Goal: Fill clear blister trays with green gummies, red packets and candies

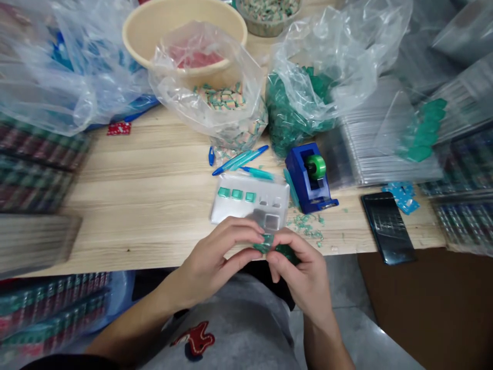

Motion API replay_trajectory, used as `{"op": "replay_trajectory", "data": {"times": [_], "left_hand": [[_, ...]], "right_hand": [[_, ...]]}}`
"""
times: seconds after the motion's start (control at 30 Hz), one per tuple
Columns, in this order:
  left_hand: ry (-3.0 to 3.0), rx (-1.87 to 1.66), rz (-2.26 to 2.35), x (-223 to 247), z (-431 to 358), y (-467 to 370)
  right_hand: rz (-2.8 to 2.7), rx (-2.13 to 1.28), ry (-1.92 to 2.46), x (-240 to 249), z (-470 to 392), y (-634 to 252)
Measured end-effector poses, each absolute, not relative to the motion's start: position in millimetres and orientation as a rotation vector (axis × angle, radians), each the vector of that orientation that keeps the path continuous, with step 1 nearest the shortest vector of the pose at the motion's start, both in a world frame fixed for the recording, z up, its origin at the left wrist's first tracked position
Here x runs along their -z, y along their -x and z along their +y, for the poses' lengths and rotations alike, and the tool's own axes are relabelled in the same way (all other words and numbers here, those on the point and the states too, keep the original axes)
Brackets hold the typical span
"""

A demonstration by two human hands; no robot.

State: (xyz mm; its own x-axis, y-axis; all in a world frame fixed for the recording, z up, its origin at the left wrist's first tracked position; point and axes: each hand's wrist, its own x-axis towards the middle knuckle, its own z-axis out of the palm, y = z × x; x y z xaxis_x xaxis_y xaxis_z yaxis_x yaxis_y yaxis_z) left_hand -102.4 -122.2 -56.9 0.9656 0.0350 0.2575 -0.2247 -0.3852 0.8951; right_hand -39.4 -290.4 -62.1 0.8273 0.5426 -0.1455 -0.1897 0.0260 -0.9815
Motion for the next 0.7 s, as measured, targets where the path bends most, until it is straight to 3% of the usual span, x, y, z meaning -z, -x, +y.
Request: {"op": "replay_trajectory", "data": {"times": [0.3, 0.7], "left_hand": [[-2.233, -0.344, -0.217, 58.8, -120.2, 100.1], [-2.847, -0.684, -0.499, 83.8, -99.7, 32.7]], "right_hand": [[-0.168, -0.59, 1.381, 78.0, -290.0, 46.0], [0.047, -0.492, 1.358, 91.9, -307.0, 41.1]]}}
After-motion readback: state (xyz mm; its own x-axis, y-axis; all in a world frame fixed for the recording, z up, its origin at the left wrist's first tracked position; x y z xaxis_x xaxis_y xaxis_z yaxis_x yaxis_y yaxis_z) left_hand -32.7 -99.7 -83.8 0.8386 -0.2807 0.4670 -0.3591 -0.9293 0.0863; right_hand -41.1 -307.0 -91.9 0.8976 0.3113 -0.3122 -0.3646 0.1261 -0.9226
